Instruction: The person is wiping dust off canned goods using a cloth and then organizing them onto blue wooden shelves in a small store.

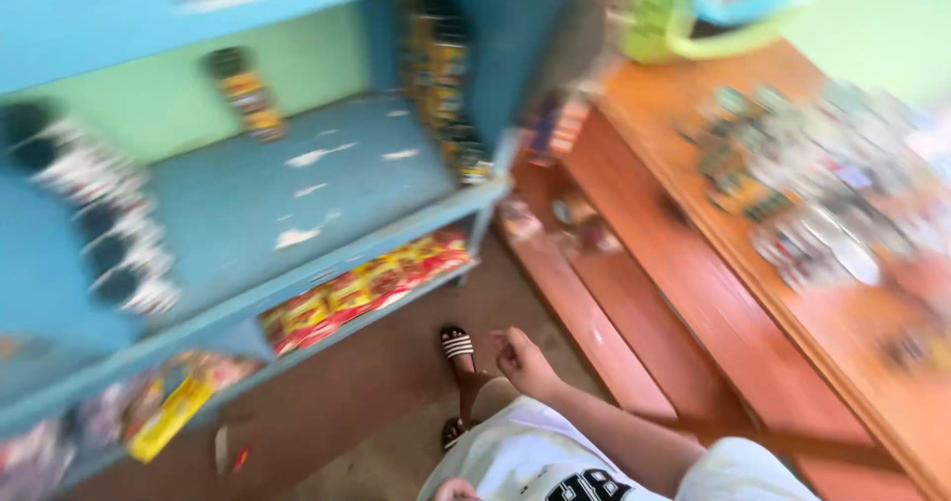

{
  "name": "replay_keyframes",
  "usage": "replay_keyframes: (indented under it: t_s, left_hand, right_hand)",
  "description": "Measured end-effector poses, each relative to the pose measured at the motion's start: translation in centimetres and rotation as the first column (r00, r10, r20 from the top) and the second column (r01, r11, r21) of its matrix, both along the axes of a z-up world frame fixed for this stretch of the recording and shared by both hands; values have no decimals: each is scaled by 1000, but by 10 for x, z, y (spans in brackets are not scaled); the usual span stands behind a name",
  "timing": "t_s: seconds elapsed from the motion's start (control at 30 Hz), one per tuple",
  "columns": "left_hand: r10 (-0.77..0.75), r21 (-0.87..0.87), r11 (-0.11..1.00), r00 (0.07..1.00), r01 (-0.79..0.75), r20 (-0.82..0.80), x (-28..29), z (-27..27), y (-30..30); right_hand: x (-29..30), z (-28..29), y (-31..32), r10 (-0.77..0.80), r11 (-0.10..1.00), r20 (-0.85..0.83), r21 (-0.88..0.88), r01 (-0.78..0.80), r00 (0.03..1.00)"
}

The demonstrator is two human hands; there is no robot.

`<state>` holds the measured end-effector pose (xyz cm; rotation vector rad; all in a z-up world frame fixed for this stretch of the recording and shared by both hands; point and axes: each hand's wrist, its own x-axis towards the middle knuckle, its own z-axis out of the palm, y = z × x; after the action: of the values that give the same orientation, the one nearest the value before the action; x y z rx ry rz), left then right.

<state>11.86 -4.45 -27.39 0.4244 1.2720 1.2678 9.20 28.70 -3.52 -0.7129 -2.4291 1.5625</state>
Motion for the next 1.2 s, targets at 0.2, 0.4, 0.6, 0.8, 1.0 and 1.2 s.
replay_keyframes:
  t_s: [0.2, 0.4, 0.6, 0.8, 1.0, 1.2]
  left_hand:
    - [52, 191, 982, 977, -12, -209, -84, 69, 44]
    - [-438, 325, 709, 752, 626, -493, -113, 252, 224]
    - [-332, 364, 733, 769, 575, -547, -10, 345, 308]
    - [-227, 439, 754, 822, 487, -523, 132, 393, 416]
    - [18, 487, 757, 731, 436, -683, 238, 437, 492]
    - [-72, 521, 660, 736, 541, -673, 321, 442, 559]
  right_hand:
    - [77, 46, -2, -327, 944, -170, -9, 330, 930]
    - [197, 125, 24, -563, 731, -261, 284, 620, 784]
    - [362, 178, 84, -689, 219, -497, 550, 806, 527]
    - [511, 224, 160, -868, 25, -278, 804, 594, 412]
    - [550, 201, 194, -835, 412, 119, 782, 467, 537]
    - [561, 169, 203, -739, 380, 89, 874, 303, 668]
